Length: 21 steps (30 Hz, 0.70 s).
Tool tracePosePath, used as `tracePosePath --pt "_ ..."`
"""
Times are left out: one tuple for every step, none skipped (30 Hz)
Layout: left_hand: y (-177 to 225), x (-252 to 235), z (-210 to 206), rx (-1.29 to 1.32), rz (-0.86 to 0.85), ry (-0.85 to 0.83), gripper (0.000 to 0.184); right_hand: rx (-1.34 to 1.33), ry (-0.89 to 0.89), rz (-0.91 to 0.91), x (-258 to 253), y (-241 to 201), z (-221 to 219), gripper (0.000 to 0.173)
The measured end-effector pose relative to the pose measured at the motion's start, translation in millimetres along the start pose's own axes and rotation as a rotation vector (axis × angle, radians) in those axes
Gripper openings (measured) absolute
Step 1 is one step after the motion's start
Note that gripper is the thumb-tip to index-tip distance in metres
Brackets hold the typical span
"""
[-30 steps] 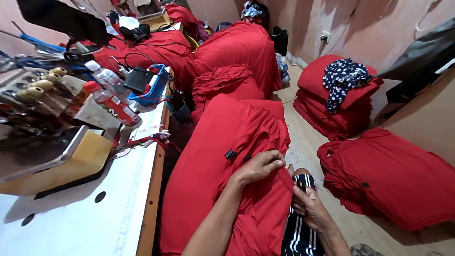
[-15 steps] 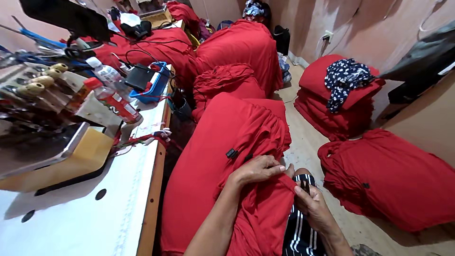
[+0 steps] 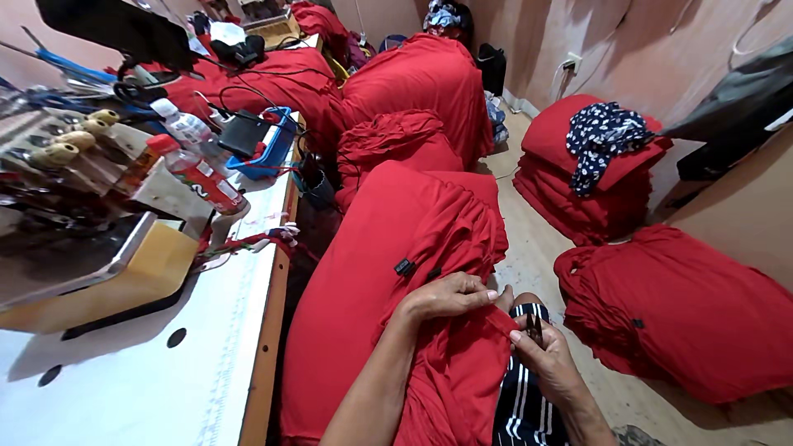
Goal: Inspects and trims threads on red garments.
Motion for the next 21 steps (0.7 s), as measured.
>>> tracePosePath --pt "0 0 0 0.001 0.002 -0.001 0.039 0.002 0.007 0.004 0 0 0 0.014" --pt "0 0 0 0.0 0.004 -0.004 0.039 0.009 0.018 0.005 0 0 -1 0.015" --pt "0 0 0 -0.002 0.011 -0.008 0.038 0.022 0.031 0.005 -1 0 -1 0.015" --pt "0 -1 -1 -0.008 0.024 -0.013 0.038 0.041 0.047 0.01 -1 -1 -2 0.015" --pt "-1 -1 -1 -0.016 0.035 -0.014 0.037 0.072 0.058 0.028 -1 -1 -2 0.015" --pt "-1 -2 -2 -0.018 0.043 -0.013 0.037 0.117 0.061 0.067 -2 -2 -2 0.016" --pt "-1 -2 -2 -0.019 0.048 -0.009 0.037 0.169 0.061 0.127 -2 -3 -2 0.021" --pt "-2 -3 -3 -0.026 0.052 -0.01 0.037 0.225 0.076 0.19 -3 -4 -2 0.026" --pt "-1 -3 -3 -0.034 0.058 -0.012 0.037 0.278 0.098 0.253 -2 -6 -3 0.029" --pt "-1 -3 -3 -0.044 0.066 -0.015 0.038 0.331 0.12 0.315 -2 -9 -4 0.031" --pt "-1 -3 -3 -0.05 0.072 -0.014 0.037 0.376 0.133 0.382 -1 -12 -6 0.03" --pt "0 -3 -4 -0.054 0.076 -0.011 0.037 0.417 0.135 0.443 0 -14 -9 0.028" --pt "0 -3 -4 -0.052 0.078 -0.009 0.037 0.46 0.127 0.5 0 -15 -13 0.026" --pt "0 -3 -4 -0.048 0.078 -0.008 0.037 0.518 0.121 0.543 1 -15 -16 0.025" --pt "1 -3 -4 -0.046 0.079 -0.008 0.037 0.591 0.134 0.575 1 -14 -20 0.024" --pt "1 -3 -5 -0.047 0.082 -0.01 0.037 0.667 0.158 0.604 2 -11 -23 0.023" --pt "1 -3 -5 -0.054 0.088 -0.015 0.037 0.733 0.19 0.637 2 -7 -25 0.022" --pt "2 -4 -6 -0.062 0.097 -0.024 0.037 0.788 0.223 0.679 1 -4 -26 0.02" --pt "2 -4 -7 -0.069 0.099 -0.032 0.037 0.83 0.25 0.72 1 -3 -28 0.018" --pt "2 -4 -7 -0.074 0.104 -0.038 0.037 0.856 0.266 0.743 2 -3 -28 0.017" --pt "2 -4 -8 -0.074 0.105 -0.04 0.037 0.867 0.269 0.739 1 -4 -28 0.017"
Point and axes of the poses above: each hand's wrist, its own x-axis away from the middle knuckle, its own z-axis out of the back of the hand, y = z × x, the point moved 3 cm from there along -x, towards the middle knuckle, and after that the axes turned 2 degrees about y, right-handed, at the moved point
